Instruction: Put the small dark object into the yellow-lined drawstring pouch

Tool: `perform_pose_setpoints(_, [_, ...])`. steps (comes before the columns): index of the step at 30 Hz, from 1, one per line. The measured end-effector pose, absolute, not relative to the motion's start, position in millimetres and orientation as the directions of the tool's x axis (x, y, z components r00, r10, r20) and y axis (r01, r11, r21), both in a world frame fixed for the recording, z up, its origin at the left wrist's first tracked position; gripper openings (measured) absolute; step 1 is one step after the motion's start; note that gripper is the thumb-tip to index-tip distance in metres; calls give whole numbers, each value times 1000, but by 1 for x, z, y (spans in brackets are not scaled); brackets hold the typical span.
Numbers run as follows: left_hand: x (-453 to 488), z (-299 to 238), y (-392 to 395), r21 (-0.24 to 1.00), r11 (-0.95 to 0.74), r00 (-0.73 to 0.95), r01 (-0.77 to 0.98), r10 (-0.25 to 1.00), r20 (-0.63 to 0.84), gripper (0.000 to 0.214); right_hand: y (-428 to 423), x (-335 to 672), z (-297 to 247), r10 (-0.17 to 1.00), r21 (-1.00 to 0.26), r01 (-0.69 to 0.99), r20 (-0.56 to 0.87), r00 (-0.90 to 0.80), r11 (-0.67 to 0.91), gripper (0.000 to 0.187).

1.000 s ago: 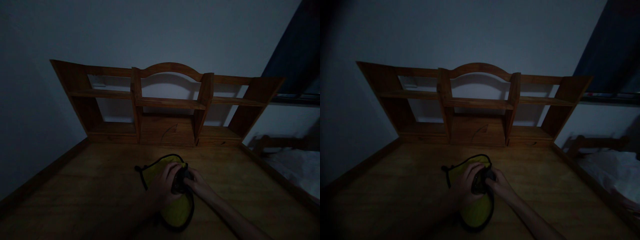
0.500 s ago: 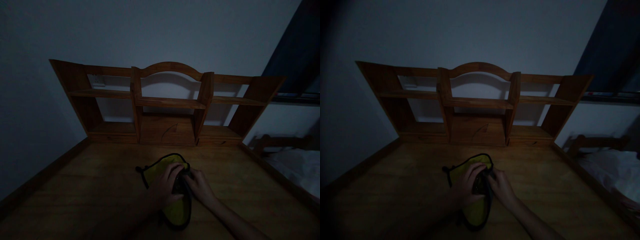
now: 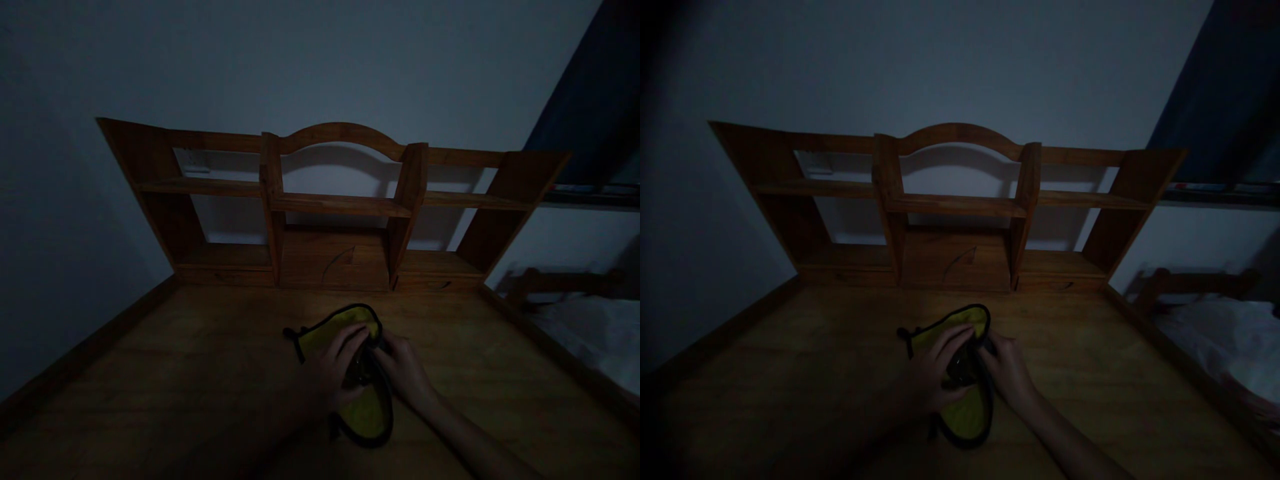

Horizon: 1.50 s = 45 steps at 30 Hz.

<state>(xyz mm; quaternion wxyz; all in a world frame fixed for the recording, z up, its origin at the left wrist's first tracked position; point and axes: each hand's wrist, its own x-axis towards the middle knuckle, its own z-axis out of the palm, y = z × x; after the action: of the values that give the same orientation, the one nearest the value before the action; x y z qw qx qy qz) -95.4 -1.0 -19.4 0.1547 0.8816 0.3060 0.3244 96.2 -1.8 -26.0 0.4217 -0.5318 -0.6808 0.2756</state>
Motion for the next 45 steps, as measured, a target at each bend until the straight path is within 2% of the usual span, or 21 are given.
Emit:
perform_pose_setpoints(5, [-95,-24,2,524,-721,532,453,690,491,88,2,92,-30,970,-905,355,239,-37,236,18])
perform_pose_setpoints(12, [-95,-31,7,507,-712,469,485,702,536,93,7,88,-32,991,-976,174,119,-66,129,19])
perform_pose_setpoints(21, [-95,-30,9,555,-663,368,502,744,557,85,2,83,-41,967,-979,-173,-68,-246,-113,31])
perform_pose_setpoints(24, [-95,-35,11,503,-696,415,513,714,564,87,4,84,-45,966,-986,-135,-62,-253,-98,32])
perform_pose_setpoints(30, [-97,-39,12,335,-779,562,530,618,549,85,2,85,-44,991,-990,119,63,-117,77,25])
perform_pose_setpoints(34, [-96,-36,11,308,-817,624,486,572,532,91,-5,82,-32,975,-944,247,207,-78,220,24])
perform_pose_setpoints(38, [-94,-34,8,335,-802,644,495,597,478,96,-7,87,-25,971,-903,357,228,-78,241,19])
perform_pose_setpoints(41, [-93,-33,6,377,-793,635,478,609,476,98,-5,90,-26,980,-916,350,198,-31,196,14])
perform_pose_setpoints(45, [-93,-32,4,375,-793,631,480,609,480,93,-4,89,-25,985,-963,209,173,-10,171,15])
